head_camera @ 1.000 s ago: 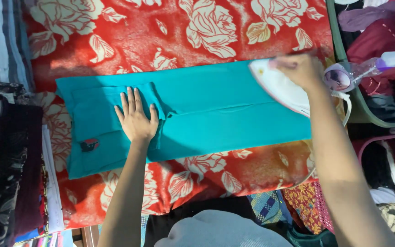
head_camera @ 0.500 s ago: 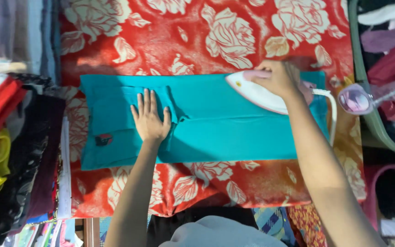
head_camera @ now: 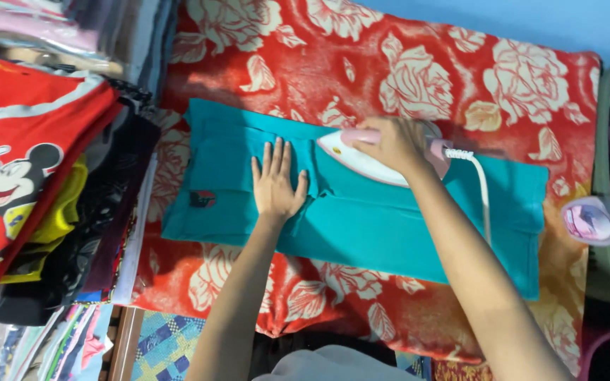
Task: The person folds a teal t-shirt on a floral-patterned ironing board and then irons it with a white electric iron. The person smooths the fabric with their hands before and during ironing, then places the ironed shirt aside.
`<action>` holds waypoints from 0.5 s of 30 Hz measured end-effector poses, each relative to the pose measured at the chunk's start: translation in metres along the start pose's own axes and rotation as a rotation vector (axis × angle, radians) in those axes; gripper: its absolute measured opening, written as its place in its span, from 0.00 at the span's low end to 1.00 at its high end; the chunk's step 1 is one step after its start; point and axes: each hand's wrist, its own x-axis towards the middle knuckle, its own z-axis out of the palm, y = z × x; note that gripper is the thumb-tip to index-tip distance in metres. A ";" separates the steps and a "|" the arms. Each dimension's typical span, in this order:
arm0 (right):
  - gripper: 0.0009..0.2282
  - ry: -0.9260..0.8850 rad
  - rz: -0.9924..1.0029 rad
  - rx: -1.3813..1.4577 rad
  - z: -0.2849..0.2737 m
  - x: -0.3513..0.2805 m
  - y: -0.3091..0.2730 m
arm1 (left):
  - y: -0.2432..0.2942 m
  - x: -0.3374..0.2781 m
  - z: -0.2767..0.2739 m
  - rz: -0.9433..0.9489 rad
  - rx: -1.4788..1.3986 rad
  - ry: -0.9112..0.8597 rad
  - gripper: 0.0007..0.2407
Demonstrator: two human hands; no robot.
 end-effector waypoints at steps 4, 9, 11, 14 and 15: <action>0.13 0.071 0.003 -0.049 0.026 0.024 0.014 | -0.007 -0.002 0.005 -0.019 -0.013 -0.001 0.31; 0.13 0.176 -0.052 0.062 0.048 0.074 0.017 | -0.041 -0.021 -0.029 0.010 -0.031 0.160 0.30; 0.14 0.119 -0.128 0.123 0.049 0.090 -0.024 | -0.067 -0.028 -0.034 -0.085 0.059 0.173 0.32; 0.15 0.003 -0.253 0.079 0.061 0.097 -0.105 | -0.080 -0.037 -0.042 -0.198 0.157 0.146 0.36; 0.14 -0.043 -0.324 -0.029 0.064 0.100 -0.134 | -0.079 -0.034 -0.045 -0.222 0.166 0.130 0.38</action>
